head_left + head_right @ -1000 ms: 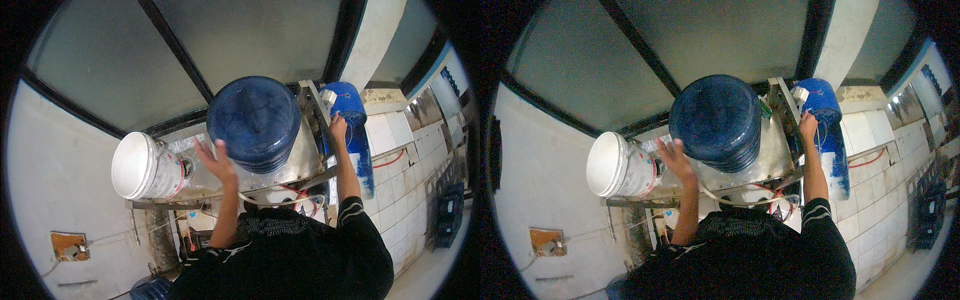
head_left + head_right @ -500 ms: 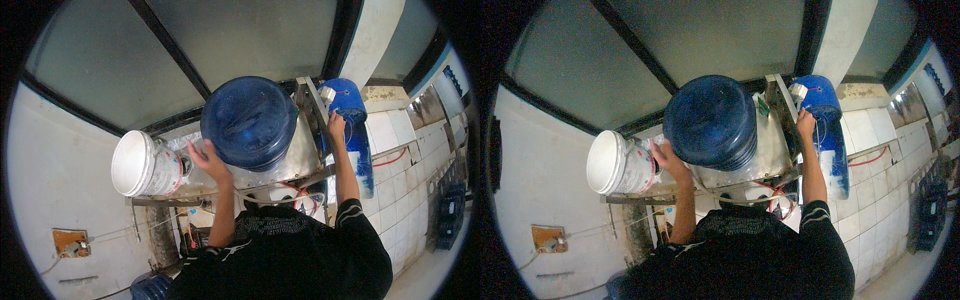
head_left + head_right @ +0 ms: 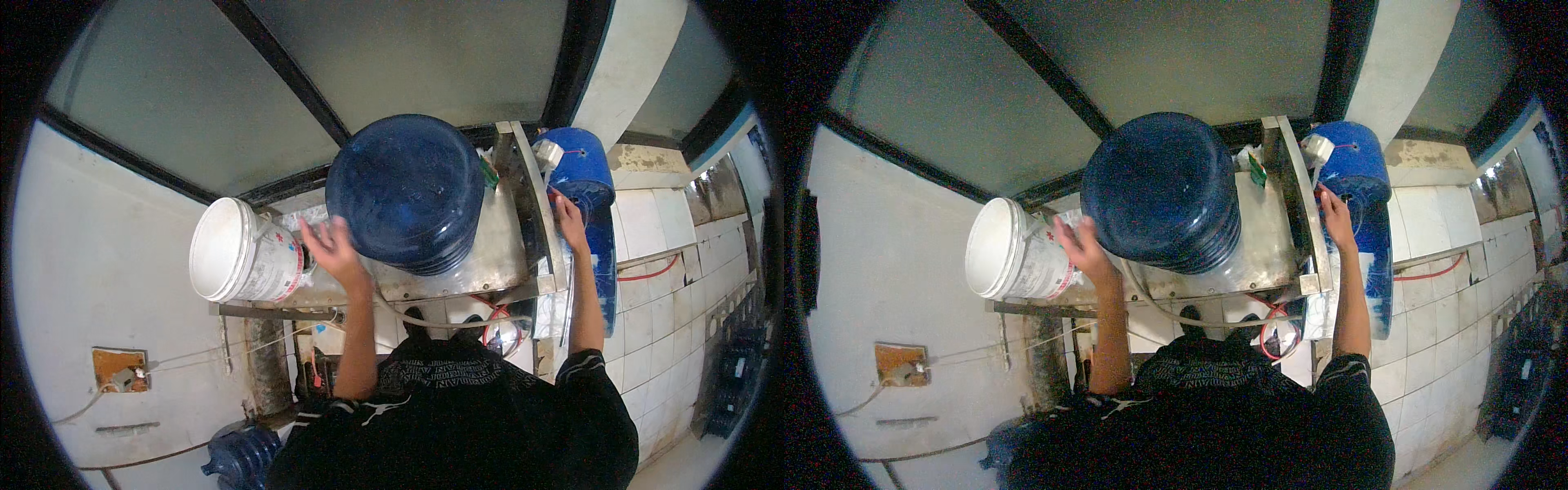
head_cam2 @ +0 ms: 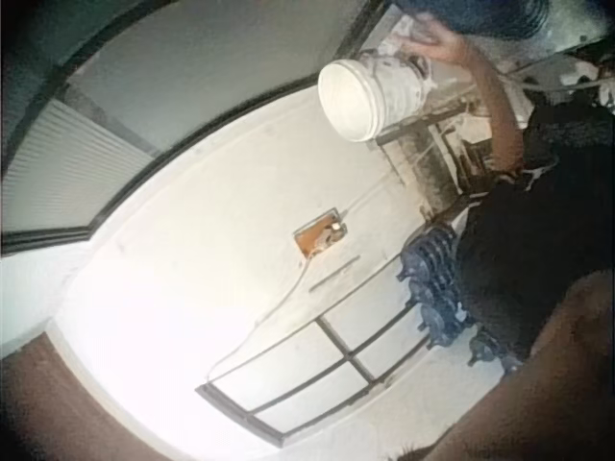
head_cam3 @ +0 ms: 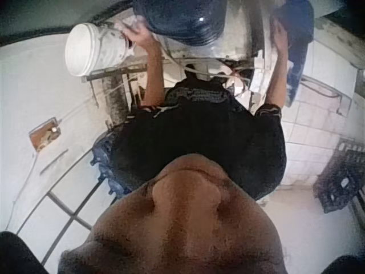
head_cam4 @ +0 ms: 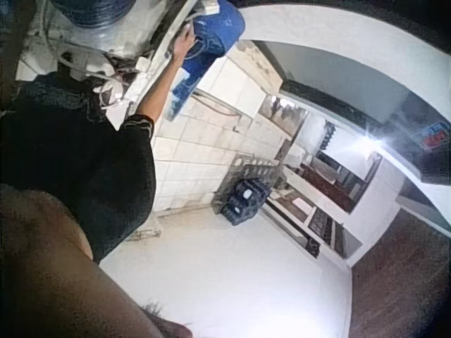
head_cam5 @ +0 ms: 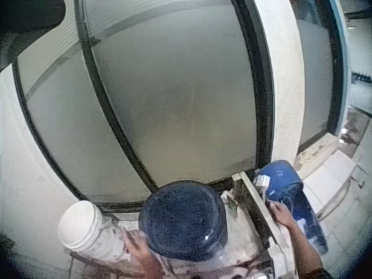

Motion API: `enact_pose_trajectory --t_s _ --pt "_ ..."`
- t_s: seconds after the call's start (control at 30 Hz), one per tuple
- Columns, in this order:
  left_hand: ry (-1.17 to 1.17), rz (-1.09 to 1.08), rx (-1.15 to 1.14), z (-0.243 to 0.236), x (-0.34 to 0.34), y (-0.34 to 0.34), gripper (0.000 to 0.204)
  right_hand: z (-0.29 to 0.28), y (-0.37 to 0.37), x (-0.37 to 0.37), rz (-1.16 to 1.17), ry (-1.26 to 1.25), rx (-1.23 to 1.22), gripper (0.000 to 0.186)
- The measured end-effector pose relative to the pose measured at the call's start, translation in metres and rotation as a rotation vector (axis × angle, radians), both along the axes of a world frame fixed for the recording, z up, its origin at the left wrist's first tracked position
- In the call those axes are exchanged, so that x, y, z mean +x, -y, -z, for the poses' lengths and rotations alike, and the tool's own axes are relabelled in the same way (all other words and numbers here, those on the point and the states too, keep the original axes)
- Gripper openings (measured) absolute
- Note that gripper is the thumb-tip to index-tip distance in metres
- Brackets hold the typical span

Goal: The person cleans the exterior of a blue plastic water jug with a soapy sponge and then fills it with water from a hose at a filling station.

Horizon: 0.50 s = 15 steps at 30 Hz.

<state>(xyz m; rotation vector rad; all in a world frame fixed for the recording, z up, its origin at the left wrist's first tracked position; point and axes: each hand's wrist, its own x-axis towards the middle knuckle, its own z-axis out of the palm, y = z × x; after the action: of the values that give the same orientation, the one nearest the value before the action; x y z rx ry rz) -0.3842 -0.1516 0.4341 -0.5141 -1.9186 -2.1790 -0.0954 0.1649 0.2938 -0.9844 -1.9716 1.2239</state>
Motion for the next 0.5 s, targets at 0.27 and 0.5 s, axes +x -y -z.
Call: enact_pose_trajectory --t_s 0.27,0.5 --pt "-0.082 0.198 -0.072 -0.005 0.014 -0.011 0.070 -0.016 -0.016 -0.022 0.217 0.345 0.189 0.043" --pt "0.035 0.400 0.208 0.034 -0.021 0.009 0.071 -0.017 -0.004 -0.042 0.483 0.231 0.212 0.036"
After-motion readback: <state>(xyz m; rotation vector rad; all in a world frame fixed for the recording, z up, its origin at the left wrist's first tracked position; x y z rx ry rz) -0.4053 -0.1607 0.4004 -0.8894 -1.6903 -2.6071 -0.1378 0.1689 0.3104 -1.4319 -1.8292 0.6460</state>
